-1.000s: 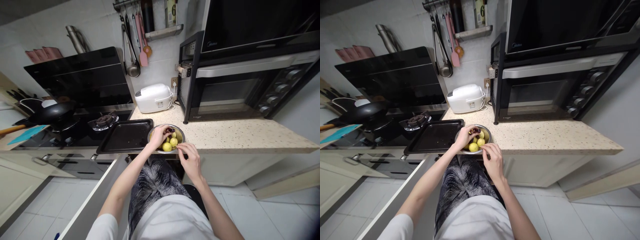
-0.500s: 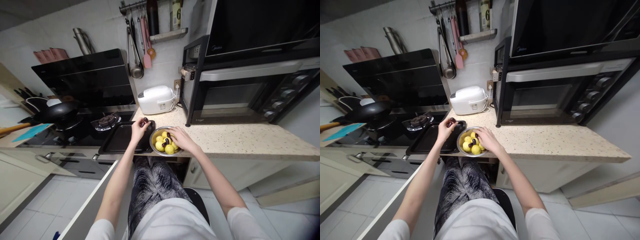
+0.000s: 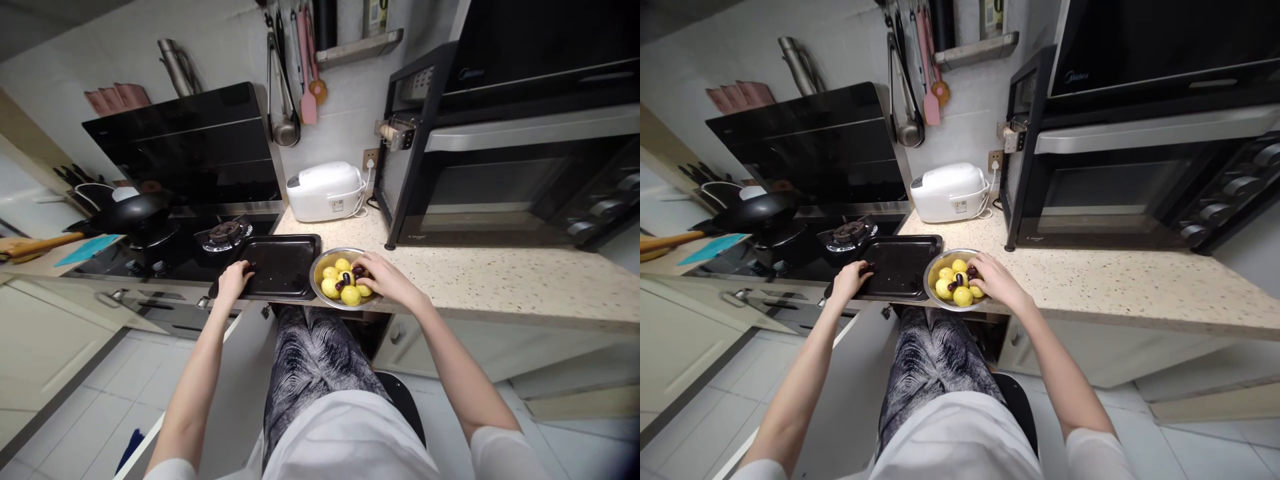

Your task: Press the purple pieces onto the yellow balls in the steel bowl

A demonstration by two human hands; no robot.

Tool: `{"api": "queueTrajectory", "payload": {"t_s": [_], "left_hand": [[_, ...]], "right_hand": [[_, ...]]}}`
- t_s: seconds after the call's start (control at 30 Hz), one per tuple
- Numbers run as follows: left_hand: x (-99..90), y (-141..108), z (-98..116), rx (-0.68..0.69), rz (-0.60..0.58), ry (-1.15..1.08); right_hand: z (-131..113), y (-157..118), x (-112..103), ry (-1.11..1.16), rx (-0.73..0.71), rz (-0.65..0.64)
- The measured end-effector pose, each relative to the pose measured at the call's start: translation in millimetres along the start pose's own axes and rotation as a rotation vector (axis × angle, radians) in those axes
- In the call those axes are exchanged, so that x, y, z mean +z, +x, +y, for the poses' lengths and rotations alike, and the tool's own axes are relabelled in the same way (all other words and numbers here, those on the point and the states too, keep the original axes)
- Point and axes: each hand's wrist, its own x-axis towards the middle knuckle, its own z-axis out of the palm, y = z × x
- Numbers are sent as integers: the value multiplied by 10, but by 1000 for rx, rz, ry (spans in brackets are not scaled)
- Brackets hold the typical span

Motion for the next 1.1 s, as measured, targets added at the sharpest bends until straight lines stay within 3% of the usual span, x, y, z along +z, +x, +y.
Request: {"api": "queueTrajectory", "payload": {"t_s": [0.27,0.43,0.5,0.6,0.7,0.8,0.9,1.1], "left_hand": [[-111,-162,60,56,-97,350],[-173,-212,149,96,-70,380],[-195,-274,353,197,11,263],[-175,-424,867,516,101,-167],[-70,-538,1421,784,-41,-388],[67,-523,1774,911,-153,-435],[161,-423,1888,975,-241,-458],[194,-380,1843,943,-281,-620]], "right_hand": [[-82,-57,62,182,4,42],[-148,-29,86,283,37,124],[-161,-14,114,310,55,141],[-166,-16,144,320,78,176],[-169,-63,150,327,93,174],[-185,-132,168,329,97,166],[-205,-177,223,316,106,211],[-229,-169,337,444,125,309]]}}
